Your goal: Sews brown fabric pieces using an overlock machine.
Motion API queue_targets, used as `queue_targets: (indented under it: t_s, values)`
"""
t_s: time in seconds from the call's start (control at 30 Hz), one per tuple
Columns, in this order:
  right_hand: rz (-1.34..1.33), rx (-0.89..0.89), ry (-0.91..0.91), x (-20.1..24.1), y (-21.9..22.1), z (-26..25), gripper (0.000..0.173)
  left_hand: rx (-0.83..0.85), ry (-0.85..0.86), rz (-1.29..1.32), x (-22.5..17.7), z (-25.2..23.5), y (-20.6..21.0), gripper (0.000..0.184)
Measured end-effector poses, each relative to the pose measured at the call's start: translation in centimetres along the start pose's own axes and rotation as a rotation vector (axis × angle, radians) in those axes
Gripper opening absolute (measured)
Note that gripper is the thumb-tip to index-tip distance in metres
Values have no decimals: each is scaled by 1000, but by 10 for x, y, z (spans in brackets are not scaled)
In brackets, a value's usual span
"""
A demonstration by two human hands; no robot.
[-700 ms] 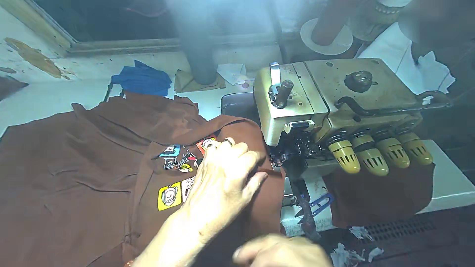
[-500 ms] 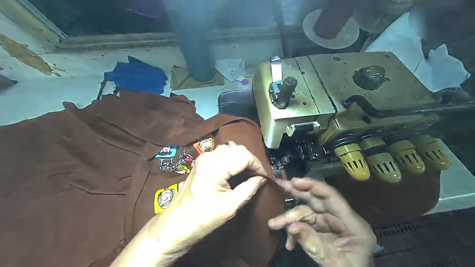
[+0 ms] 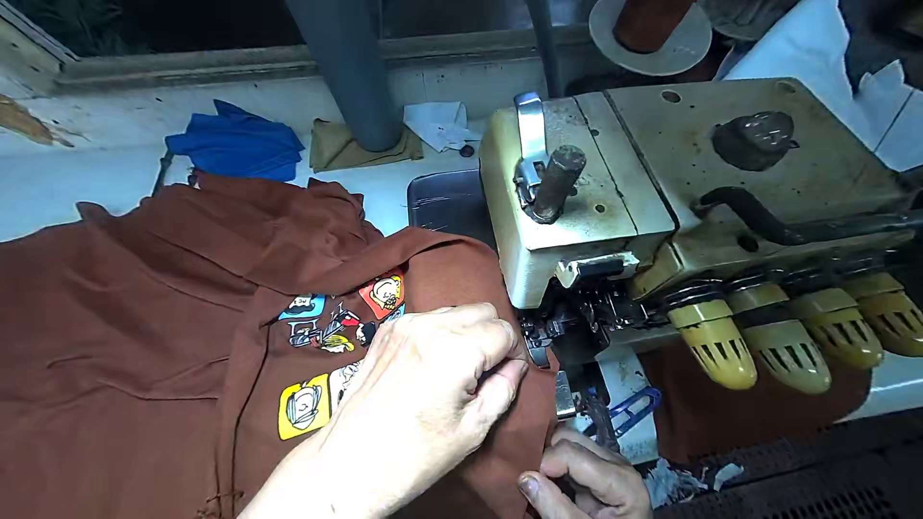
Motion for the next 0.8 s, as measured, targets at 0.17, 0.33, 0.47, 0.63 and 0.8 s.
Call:
queue_targets:
  t_s: [0.17,0.33,0.47,0.63,0.8]
  values:
    - [-190,64,90,-4,-1,4,9,-93,30,-153,-13,3,2,16]
    - [-294,28,171,-7,-16,3,21,-213,95,-316,-34,16,3,18]
    - [-288,36,126,7,-22,-12,22,-215,93,-274,-25,15,2,17]
    - [-91,-43,58,23,-22,-40,21,-272,19,-313,8,-12,-5,19]
    - [-57,-93,65,24,-21,-43,23,-469,-92,-277,36,-15,-30,20]
Point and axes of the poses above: each hand's wrist, its own z-axis away from the middle knuckle, its own y-axis out of the palm, x = y × z, the point moved 10 cm from there along -z, towards the middle knuckle, and after that the axes turned 7 degrees about -z, right-handed, at the moved point
